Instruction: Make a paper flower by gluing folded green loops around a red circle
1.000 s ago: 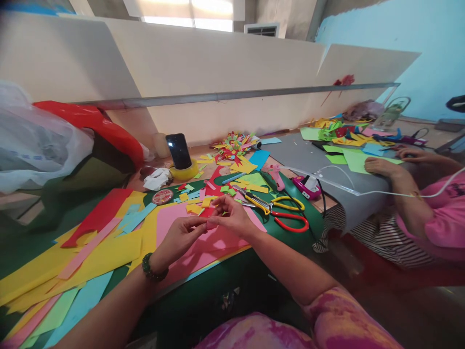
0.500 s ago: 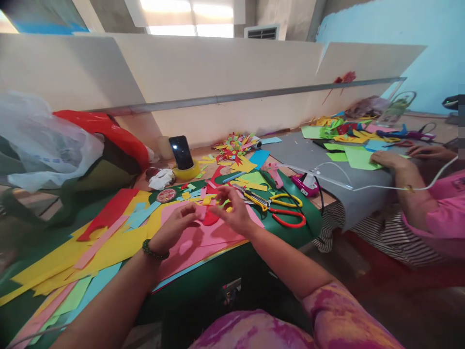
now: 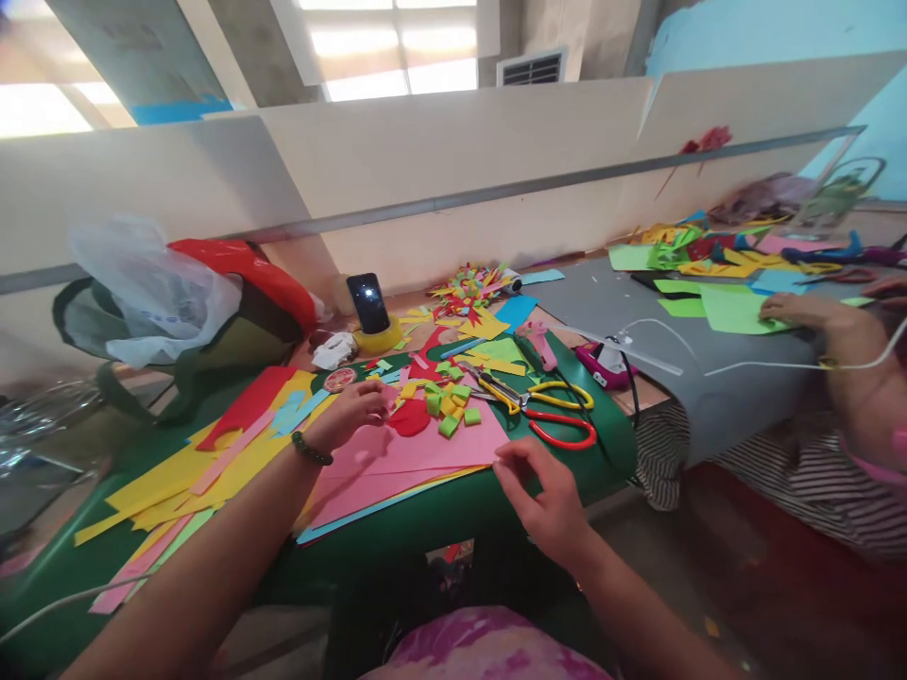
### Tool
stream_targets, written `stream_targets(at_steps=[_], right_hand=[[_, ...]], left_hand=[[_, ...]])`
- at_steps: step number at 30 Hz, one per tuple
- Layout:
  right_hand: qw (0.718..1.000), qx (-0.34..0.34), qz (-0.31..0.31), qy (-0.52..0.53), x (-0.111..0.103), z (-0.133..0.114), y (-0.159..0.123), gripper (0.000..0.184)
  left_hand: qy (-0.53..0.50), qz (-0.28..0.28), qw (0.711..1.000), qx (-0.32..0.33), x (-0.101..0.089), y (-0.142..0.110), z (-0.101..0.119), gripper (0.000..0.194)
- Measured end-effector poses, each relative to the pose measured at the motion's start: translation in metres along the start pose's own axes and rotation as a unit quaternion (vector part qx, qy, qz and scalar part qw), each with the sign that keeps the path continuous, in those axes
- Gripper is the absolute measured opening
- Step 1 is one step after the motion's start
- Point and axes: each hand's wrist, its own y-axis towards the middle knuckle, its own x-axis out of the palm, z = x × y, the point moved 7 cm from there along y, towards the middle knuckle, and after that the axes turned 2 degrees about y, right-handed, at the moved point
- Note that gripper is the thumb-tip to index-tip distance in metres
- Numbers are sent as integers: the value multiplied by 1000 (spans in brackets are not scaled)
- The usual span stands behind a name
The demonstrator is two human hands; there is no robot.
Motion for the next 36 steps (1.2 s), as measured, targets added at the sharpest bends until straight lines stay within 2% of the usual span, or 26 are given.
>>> stream_targets(at_steps=[3,5,7,9,10,12,14,18,21,23,26,32,36], right_hand=[[999,-1,-37,4,6,5,-8,4],[998,-5,-62,7,8,7,-11,5],[996,-2,-84,4,6,10,-14,6],[995,16,-96,-6,-1,15,-16,8],[995,29,-97,-12,-5,18,-18,10],[994,52,-97,-19,-11,24,-21,13],[993,60,-104,-16,-11,26,-23,15],[990,29,-136,-2,-1,21,-25,11],[989,18,-147,-3,1,20,-25,10],[987,26,-156,-5,0,22,-26,11],[984,44,-170,-9,-3,25,-30,15],[980,65,-187,-2,-1,25,-36,18],[982,59,-179,22,11,18,-14,19]], left_hand=[[47,-26,998,-30,24,8,4,18],[76,-26,996,-42,28,14,8,27],[166,22,986,-9,16,18,18,34],[285,94,953,45,-5,17,27,29],[313,109,942,46,-13,16,26,26],[334,113,936,22,-25,13,14,34],[342,112,933,-1,-28,9,-1,37],[319,132,938,-10,-12,7,-20,39],[275,124,953,-16,-1,8,-24,36],[235,114,965,-26,-2,8,-23,29],[167,105,979,-47,-13,6,-20,24],[63,130,987,-72,-48,-5,-10,30],[6,121,990,-78,-52,-15,-11,31]])
